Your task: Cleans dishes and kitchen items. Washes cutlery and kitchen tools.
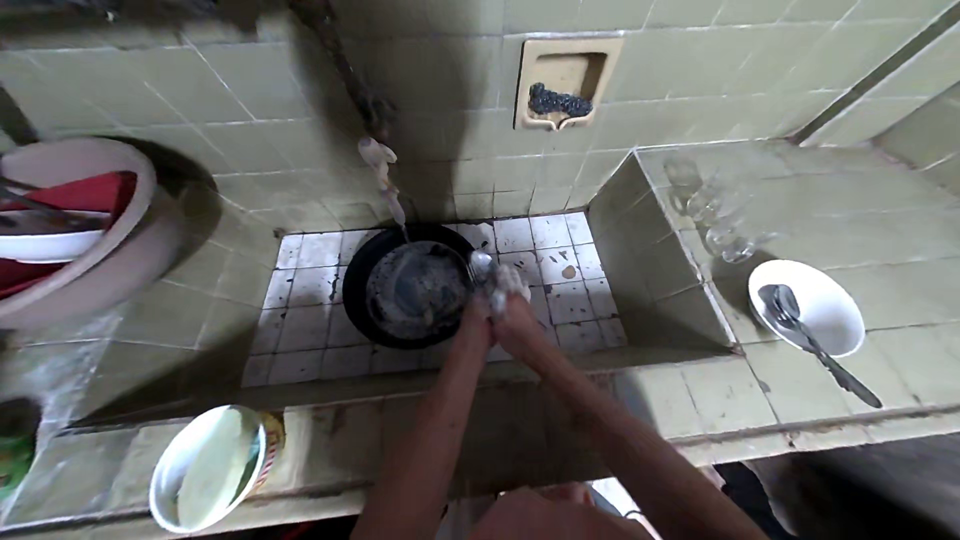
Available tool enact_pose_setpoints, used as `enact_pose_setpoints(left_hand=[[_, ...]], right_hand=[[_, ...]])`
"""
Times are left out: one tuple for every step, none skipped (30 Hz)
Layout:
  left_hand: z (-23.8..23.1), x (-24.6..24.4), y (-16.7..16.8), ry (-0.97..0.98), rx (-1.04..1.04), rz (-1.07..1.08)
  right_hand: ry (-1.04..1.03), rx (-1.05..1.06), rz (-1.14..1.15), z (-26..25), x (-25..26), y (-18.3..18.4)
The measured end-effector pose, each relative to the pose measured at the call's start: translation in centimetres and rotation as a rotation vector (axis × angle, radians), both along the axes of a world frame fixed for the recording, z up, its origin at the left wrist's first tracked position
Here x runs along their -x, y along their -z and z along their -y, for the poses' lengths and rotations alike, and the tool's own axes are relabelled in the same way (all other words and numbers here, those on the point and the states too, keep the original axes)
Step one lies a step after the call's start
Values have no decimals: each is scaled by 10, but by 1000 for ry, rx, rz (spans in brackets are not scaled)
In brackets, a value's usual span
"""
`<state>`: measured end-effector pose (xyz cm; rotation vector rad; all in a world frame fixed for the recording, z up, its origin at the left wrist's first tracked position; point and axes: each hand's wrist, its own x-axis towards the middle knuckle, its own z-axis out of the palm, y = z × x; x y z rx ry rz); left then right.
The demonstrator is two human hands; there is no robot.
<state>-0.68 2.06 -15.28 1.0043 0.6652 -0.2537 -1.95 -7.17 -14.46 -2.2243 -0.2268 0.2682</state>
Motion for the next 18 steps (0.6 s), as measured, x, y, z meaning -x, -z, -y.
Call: enact_pose_setpoints(left_hand=[[-5, 2, -3, 6, -22, 16], [-11, 1, -5, 5, -41, 34], [-19, -1, -7, -10, -51, 49], [-25, -4, -7, -25, -4, 59], [-27, -6, -6, -53, 49, 92], [-24, -6, -4, -87, 88, 134], [-16, -6, -2, -132, 109, 155], [-7, -8, -1, -175, 118, 176], [-1, -7, 0, -199, 133, 216], [2, -4, 2, -201, 136, 261], [3, -1, 3, -201, 122, 296], [3, -1, 4, -216, 105, 314], [0, -1, 4, -235, 103, 319], [-5, -2, 5, -245, 113, 326], [-13, -3, 6, -253, 121, 331], [-19, -7, 7, -281, 125, 321], [-24, -11, 8, -306, 152, 316], [-29, -14, 9, -320, 191, 301]], right_hand=[[-74, 21, 45, -4, 7, 2], [-145, 47, 98, -2, 15, 4], [-208, 78, 125, 1, 21, 7], [-237, 101, 174, 4, 26, 13], [-223, 111, 220, 5, 28, 19], [-173, 105, 210, 5, 27, 20], [-104, 88, 152, 4, 22, 17], [-14, 35, 119, 0, 14, 16], [81, -9, 100, -5, 4, 16], [157, -39, 89, -12, -2, 15], [208, -54, 81, -17, -4, 13], [238, -59, 68, -21, -4, 11], [236, -52, 47, -22, -1, 8], [202, -41, 18, -21, 6, 4], [133, -26, -33, -17, 14, -2], [40, -29, -75, -8, 20, -6], [-37, -73, -135, 0, 23, -7], [-77, -148, -205, 8, 24, -4]])
